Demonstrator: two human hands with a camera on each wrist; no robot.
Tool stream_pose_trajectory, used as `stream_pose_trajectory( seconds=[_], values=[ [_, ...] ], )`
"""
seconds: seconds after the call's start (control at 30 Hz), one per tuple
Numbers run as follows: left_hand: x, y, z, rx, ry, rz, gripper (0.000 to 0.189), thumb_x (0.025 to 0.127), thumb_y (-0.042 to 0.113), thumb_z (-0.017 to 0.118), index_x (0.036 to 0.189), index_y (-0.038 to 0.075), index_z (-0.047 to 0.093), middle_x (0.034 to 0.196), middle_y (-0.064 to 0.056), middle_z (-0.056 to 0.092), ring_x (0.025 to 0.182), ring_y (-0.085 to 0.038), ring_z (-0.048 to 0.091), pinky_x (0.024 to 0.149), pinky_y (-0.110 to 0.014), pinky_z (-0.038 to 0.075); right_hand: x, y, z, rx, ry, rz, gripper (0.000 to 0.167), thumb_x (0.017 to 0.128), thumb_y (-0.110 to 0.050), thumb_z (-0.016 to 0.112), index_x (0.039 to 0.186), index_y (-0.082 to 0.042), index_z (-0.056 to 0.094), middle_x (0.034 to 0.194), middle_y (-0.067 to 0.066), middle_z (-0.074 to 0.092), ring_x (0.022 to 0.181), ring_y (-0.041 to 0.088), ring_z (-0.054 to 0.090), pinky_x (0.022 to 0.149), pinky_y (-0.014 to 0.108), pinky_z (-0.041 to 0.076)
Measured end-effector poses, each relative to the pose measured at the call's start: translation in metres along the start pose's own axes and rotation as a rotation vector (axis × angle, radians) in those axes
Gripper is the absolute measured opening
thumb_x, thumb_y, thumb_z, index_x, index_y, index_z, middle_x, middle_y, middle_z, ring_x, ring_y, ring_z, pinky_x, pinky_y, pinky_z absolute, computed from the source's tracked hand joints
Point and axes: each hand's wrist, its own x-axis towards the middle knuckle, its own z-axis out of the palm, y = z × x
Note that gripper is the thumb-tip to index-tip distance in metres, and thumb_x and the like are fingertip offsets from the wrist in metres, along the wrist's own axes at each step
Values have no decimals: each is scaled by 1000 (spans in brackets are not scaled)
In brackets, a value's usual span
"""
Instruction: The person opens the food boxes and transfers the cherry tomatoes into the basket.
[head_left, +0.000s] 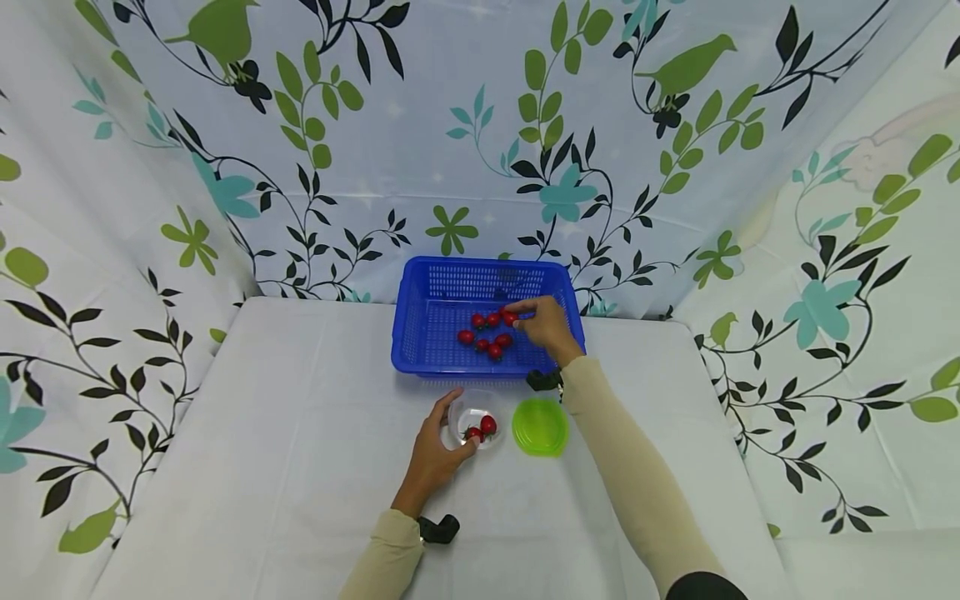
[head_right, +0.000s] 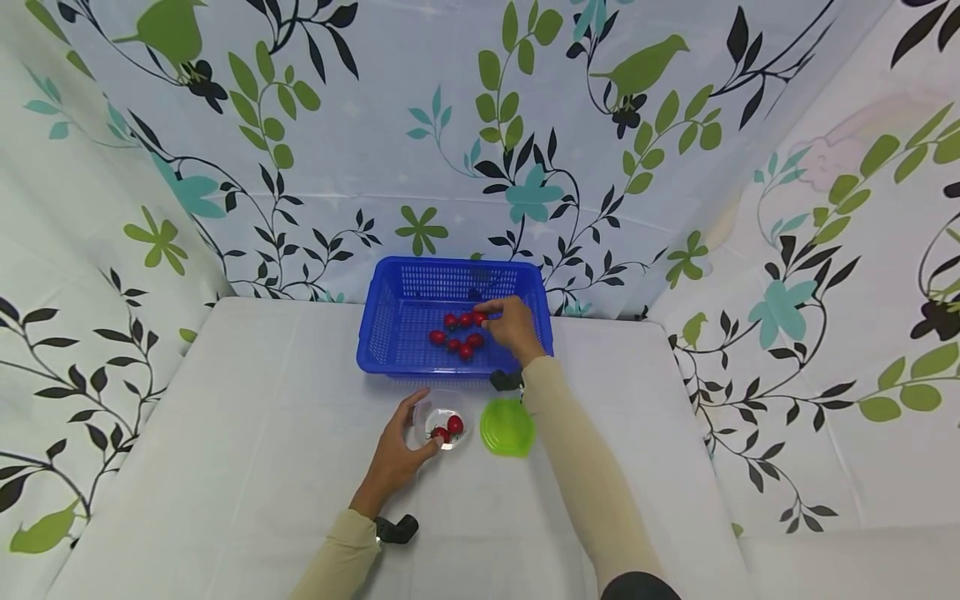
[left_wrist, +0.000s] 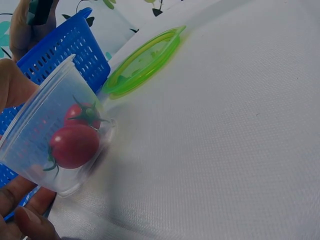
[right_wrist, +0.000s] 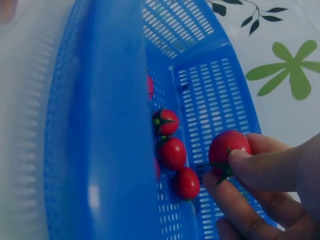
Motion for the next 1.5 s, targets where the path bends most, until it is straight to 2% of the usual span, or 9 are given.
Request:
stream_pose_trajectory(
  seconds=[0.1,0.3,0.43,0.6,0.93,1.3,1.5],
  values=[
    [0,0,0,-5,0,-2,86,85,18,85,160,34,45,161,-10,51,137,-34,54,114,-60,41,4,0,-1,-10,-22,-4,34,96,1,72,126,-13,79,143,12,69,146,32,52,120,53,43],
    [1,-1,0,-7,6,12,86,84,18,86,159,31,46,162,-8,50,137,-35,54,114,-61,41,13,1,-3,-49,-59,-9,34,94,2,73,125,-12,80,142,12,70,151,34,48,122,56,40],
    [0,-1,0,-5,4,13,86,84,18,85,159,31,46,162,-8,50,137,-35,54,114,-61,42,19,2,-4,-73,-80,-6,34,94,2,72,124,-12,80,140,12,71,149,34,49,120,56,41],
    [0,-2,0,0,-2,-2,86,84,19,85,159,37,45,163,-5,49,138,-34,54,115,-61,41,24,2,-5,-91,-117,8,35,94,4,70,124,-11,80,139,12,71,144,34,53,119,55,43],
    [-1,-2,0,-13,4,4,86,84,18,86,158,39,46,161,-6,51,137,-34,55,114,-59,41,34,3,-5,-109,-176,38,35,95,5,69,124,-11,80,143,14,69,144,36,53,123,55,39],
    [0,-3,1,-24,2,15,87,84,17,85,158,37,45,163,-5,49,139,-35,54,116,-60,40,44,7,-5,-115,-220,75,37,94,9,67,126,-7,79,147,17,66,145,36,52,122,53,40],
    [0,-3,0,-18,2,15,86,84,17,85,159,37,45,163,-4,49,138,-33,54,116,-58,40,51,14,-3,-104,-224,92,37,92,10,68,122,-7,80,142,18,68,140,36,55,119,53,43]
  ],
)
